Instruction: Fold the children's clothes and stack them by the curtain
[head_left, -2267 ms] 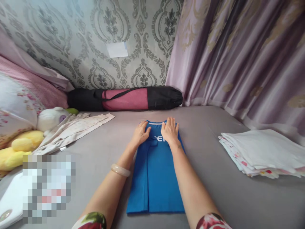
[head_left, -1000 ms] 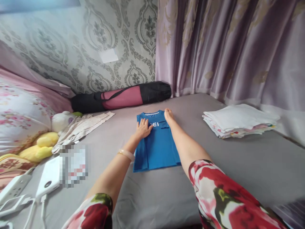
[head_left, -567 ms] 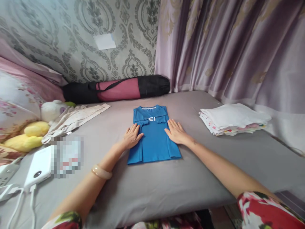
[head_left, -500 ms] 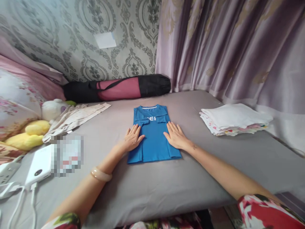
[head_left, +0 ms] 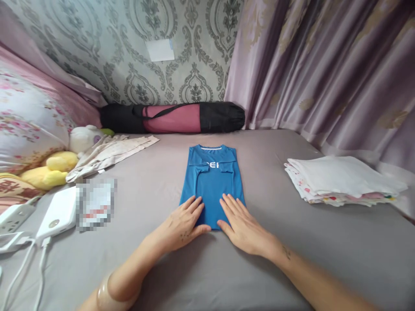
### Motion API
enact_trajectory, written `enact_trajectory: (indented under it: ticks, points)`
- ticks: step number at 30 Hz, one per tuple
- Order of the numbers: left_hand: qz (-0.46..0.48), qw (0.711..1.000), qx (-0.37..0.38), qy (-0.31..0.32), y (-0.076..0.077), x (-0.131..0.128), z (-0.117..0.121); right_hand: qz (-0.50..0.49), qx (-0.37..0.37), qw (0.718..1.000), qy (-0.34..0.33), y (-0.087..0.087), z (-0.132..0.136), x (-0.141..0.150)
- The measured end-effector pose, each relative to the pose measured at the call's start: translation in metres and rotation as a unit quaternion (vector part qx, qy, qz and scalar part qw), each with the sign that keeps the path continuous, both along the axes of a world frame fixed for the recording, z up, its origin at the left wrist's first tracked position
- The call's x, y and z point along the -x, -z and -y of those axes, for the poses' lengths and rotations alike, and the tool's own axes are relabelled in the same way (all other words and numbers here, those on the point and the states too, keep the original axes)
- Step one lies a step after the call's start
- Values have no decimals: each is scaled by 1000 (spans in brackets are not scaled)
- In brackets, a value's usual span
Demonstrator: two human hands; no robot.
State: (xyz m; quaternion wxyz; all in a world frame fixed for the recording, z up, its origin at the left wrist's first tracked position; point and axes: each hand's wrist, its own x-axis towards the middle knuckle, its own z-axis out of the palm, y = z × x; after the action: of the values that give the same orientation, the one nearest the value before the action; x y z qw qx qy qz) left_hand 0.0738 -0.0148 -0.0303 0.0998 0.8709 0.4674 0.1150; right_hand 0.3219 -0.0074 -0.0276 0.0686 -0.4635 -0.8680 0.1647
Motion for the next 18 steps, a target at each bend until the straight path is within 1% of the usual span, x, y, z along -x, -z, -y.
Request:
enact_trajectory:
  ticks: [2, 5, 9, 11, 14, 18]
  points:
    - [3, 1000, 0, 23, -9, 1, 4, -11, 8, 999, -41, -6, 7, -1]
    - [-6, 999, 12, 40, -22, -1, 6, -21, 18, 996, -86, -15, 10, -1]
    - [-50, 996, 7, 74, -32, -11, 9, -16, 32, 991, -127, -24, 7, 0]
    - [-77, 993, -9, 86, -31, -16, 11, -10, 29, 991, -134, -26, 6, 1]
    - [-94, 991, -36, 92, -26, -20, 12, -17, 7, 992, -122, -20, 7, 3]
    - [-51, 995, -63, 60, -17, -20, 8, -53, -46, 994, -83, -8, 9, 6]
